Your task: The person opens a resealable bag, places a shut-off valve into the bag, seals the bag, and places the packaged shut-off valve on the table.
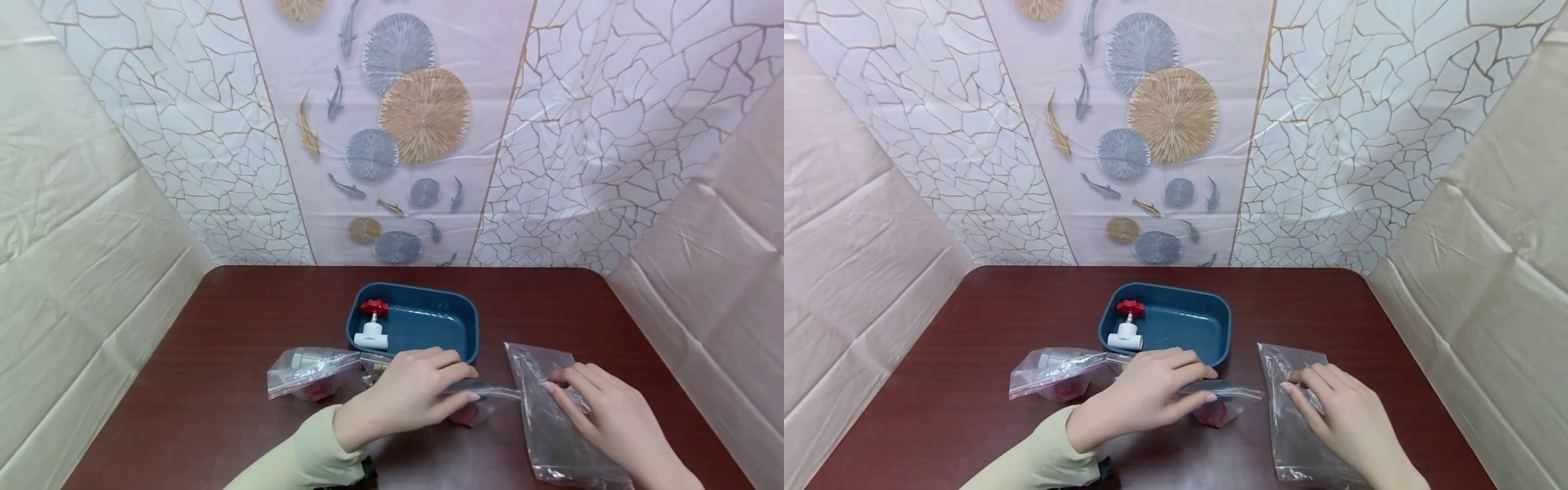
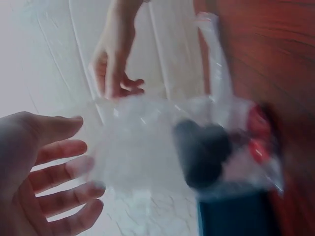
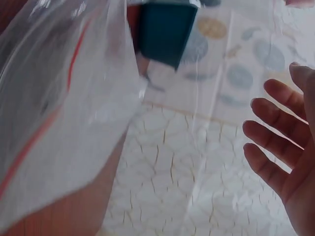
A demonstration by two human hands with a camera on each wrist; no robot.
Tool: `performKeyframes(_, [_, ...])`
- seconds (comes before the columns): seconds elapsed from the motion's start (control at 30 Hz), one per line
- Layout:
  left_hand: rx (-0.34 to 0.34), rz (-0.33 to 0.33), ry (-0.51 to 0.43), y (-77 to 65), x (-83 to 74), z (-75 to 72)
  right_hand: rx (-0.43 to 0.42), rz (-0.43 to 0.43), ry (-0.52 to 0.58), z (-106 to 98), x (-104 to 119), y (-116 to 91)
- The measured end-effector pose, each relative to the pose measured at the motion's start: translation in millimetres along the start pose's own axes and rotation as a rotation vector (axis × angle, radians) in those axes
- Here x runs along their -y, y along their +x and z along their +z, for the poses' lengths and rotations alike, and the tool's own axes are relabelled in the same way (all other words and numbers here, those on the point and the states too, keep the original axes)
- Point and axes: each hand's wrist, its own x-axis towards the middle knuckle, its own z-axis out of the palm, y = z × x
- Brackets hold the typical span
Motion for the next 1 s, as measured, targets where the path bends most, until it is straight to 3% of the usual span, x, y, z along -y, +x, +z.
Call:
performKeyframes(0.13, [-0.014, 0.061, -0.022, 19.5, -11.8, 4.6, 0.008, 0.056, -0.032, -14, -7, -10])
performKeyframes(0.3, [-0.013, 0.121, 0.024, 38.0, -24.1, 13.7, 0.021, 0.114, -0.063, -27, -13, -24])
performKeyframes(0.47, [0.082, 0.149, 0.09, 53.2, -35.7, 27.1, 0.055, 0.172, -0.092, -28, -19, -43])
performKeyframes(0.63, [0.177, 0.208, 0.192, 65.6, -56.8, 45.2, 0.115, 0.199, -0.09, -20, -25, -66])
performKeyframes(0.73, [0.252, 0.243, 0.225, 70.8, -70.2, 60.2, 0.207, 0.257, -0.057, -14, -28, -79])
performKeyframes(0.9, [0.372, 0.256, 0.26, 72.6, -83.4, 88.9, 0.438, 0.401, 0.018, -10, -34, -97])
performKeyframes(1.0, [0.43, 0.257, 0.279, 69.1, -87.5, 104.5, 0.487, 0.368, 0.112, -5, -44, -112])
